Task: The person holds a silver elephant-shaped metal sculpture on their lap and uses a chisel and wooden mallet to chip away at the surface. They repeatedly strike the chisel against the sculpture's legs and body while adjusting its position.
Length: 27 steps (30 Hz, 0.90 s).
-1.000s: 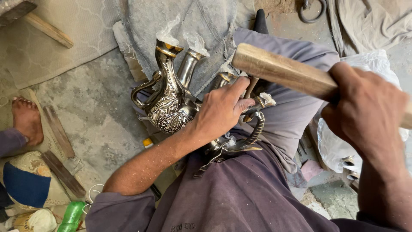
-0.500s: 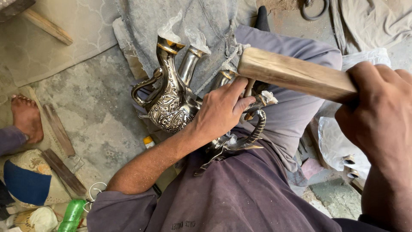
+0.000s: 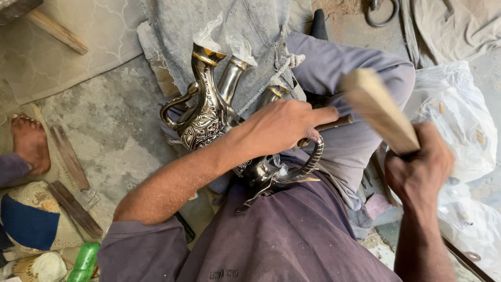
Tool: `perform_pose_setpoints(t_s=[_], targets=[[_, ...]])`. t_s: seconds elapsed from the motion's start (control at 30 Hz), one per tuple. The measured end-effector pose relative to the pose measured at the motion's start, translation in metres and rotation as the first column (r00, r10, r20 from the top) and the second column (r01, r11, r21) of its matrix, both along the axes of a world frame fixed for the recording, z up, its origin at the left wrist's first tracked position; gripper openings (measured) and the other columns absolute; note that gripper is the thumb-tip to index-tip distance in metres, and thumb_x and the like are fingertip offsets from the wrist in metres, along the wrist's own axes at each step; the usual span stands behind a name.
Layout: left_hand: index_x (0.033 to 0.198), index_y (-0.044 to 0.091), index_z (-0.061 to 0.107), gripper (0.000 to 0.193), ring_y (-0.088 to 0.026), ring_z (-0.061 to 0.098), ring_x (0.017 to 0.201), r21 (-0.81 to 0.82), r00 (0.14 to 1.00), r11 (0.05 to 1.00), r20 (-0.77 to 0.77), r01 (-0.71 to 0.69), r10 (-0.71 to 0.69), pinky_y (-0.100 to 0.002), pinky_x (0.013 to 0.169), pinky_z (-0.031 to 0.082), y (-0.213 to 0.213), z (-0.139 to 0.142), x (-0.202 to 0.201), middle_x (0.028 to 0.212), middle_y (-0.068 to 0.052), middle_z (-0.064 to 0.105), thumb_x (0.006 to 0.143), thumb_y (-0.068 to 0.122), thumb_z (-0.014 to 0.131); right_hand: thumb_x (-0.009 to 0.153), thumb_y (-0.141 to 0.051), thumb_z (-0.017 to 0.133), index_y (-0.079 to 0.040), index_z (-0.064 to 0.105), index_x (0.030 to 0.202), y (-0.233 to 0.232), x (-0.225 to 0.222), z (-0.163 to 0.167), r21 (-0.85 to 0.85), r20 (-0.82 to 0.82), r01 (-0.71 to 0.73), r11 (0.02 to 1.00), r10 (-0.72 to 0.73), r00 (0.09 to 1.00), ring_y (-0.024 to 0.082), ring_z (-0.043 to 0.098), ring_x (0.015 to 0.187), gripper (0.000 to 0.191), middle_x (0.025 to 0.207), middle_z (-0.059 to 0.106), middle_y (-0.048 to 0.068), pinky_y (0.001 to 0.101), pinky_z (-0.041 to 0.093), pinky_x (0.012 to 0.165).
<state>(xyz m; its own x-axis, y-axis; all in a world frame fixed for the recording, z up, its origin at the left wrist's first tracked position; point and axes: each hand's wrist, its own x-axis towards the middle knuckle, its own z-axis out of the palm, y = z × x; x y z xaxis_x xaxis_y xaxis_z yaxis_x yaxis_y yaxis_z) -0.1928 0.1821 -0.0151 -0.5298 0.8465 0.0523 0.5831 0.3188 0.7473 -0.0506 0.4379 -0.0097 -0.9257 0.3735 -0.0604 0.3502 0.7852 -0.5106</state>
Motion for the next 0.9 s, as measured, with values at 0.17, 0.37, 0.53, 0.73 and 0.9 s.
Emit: perform_pose_setpoints(t_s=[0.17, 0.37, 0.53, 0.73, 0.9], targets=[[0.128, 0.021, 0.062, 0.041, -0.022, 0.079, 0.077, -0.094, 0.984, 0.984, 0.103, 0.154, -0.144, -0.042, 0.064, 0.06, 0.012, 0.01, -0.013, 0.074, -0.009, 0.075, 0.088, 0.01, 0.067, 0.09, 0.001, 0.071, -0.002, 0.059, 0.107, -0.022, 0.03, -0.03, -0.148, -0.072, 0.142, 0.979, -0.153, 0.986, 0.022, 0.068, 0.08, 0.021, 0.089, 0.069, 0.013, 0.035, 0.054, 0.073], [0.129, 0.024, 0.06, 0.037, -0.024, 0.079, 0.073, -0.173, 0.979, 0.969, 0.136, 0.175, -0.153, -0.041, 0.063, 0.06, 0.015, 0.015, -0.014, 0.073, -0.008, 0.075, 0.096, 0.007, 0.058, 0.084, 0.004, 0.072, 0.002, 0.058, 0.108, -0.044, 0.049, -0.049, -0.202, -0.08, 0.224, 0.953, -0.244, 0.966, 0.025, 0.066, 0.081, 0.028, 0.089, 0.067, 0.014, 0.038, 0.054, 0.079], [0.117, 0.014, 0.058, 0.026, -0.03, 0.077, 0.079, -0.101, 0.984, 0.979, 0.039, 0.175, -0.172, -0.046, 0.061, 0.056, 0.007, 0.015, -0.012, 0.077, -0.007, 0.075, 0.092, 0.012, 0.065, 0.088, 0.0, 0.076, -0.001, 0.059, 0.111, -0.051, 0.055, -0.058, -0.422, -0.154, 0.262, 0.868, -0.353, 0.923, 0.019, 0.067, 0.085, 0.028, 0.093, 0.068, 0.009, 0.033, 0.055, 0.08], [0.124, 0.016, 0.06, 0.035, -0.027, 0.078, 0.078, -0.026, 0.977, 0.986, 0.141, 0.163, -0.158, -0.043, 0.06, 0.058, -0.003, 0.016, -0.01, 0.081, -0.006, 0.076, 0.092, 0.002, 0.064, 0.092, 0.004, 0.073, 0.004, 0.061, 0.107, -0.05, 0.061, -0.058, -0.333, -0.236, 0.162, 0.929, -0.248, 0.939, 0.022, 0.069, 0.084, 0.019, 0.093, 0.069, 0.012, 0.0374, 0.056, 0.082], [0.132, 0.014, 0.055, 0.049, -0.029, 0.075, 0.066, -0.019, 0.974, 0.997, 0.214, 0.079, -0.073, -0.044, 0.056, 0.055, -0.001, 0.016, -0.019, 0.071, -0.012, 0.069, 0.088, 0.016, 0.075, 0.088, 0.001, 0.071, 0.004, 0.058, 0.114, -0.041, 0.053, -0.044, -0.38, -0.149, 0.205, 0.902, -0.278, 0.949, 0.021, 0.074, 0.091, 0.029, 0.099, 0.071, 0.011, 0.0352, 0.062, 0.082]])
